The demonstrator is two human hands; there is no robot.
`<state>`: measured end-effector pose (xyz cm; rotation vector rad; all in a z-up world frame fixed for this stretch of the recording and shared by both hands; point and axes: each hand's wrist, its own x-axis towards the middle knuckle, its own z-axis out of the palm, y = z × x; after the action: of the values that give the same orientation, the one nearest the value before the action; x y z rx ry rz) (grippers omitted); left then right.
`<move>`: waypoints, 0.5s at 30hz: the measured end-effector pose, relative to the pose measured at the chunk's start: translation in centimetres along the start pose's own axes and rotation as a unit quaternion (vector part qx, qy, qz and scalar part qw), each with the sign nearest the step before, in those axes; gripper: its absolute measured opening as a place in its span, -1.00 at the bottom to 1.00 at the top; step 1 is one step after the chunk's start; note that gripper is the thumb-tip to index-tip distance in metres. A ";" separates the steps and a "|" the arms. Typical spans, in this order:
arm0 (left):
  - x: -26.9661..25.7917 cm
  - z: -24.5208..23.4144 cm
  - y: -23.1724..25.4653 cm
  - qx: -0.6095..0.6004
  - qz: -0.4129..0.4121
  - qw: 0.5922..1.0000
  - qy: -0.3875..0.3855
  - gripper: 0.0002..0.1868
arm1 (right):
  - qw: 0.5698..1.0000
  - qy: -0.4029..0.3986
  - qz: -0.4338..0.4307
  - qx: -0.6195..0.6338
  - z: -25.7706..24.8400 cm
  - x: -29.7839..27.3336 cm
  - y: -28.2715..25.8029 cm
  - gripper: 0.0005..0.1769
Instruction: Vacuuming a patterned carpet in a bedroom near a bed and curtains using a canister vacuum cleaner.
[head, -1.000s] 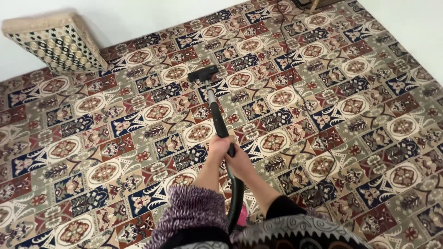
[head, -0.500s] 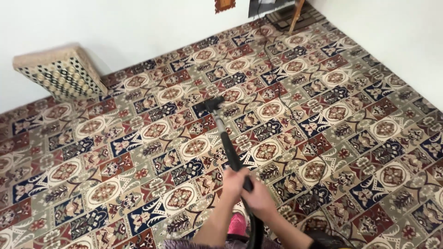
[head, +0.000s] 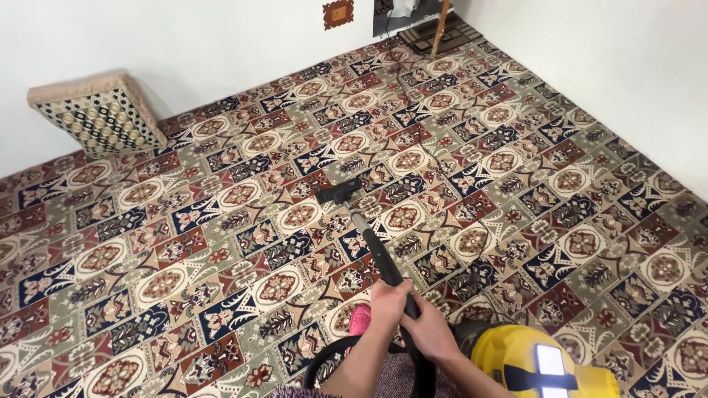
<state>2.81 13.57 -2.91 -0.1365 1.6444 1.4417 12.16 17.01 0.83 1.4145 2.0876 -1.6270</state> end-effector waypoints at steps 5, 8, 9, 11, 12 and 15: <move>0.1 -0.4 0.8 0.067 -0.017 0.997 -0.018 -0.83 | 0.999 0.004 0.006 0.037 1.4 1.4 1.6 -0.78; 2.1 -1.3 -0.4 0.090 -0.032 0.995 -0.020 -0.79 | 0.989 0.002 -0.035 0.142 3.3 3.6 3.9 -0.77; 3.8 -1.7 -1.3 0.099 -0.014 0.995 -0.012 -0.86 | 0.989 0.008 -0.024 0.142 3.8 4.7 4.2 -0.72; 7.1 -2.3 -1.9 0.109 0.007 0.994 -0.004 -0.84 | 0.989 0.015 -0.015 0.145 4.2 6.7 3.3 -0.65; 8.7 -2.5 -1.6 0.107 0.003 0.994 -0.005 -0.79 | 0.990 -0.007 0.005 0.140 4.1 7.6 2.1 -0.73; 12.0 -2.9 0.7 0.123 -0.007 0.992 0.003 -0.81 | 0.992 -0.048 0.033 0.111 4.0 11.4 0.0 -0.69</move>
<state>-6.14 16.96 -10.80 -0.0135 1.8060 1.2172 4.24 20.36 -7.67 1.4196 1.8347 -1.9094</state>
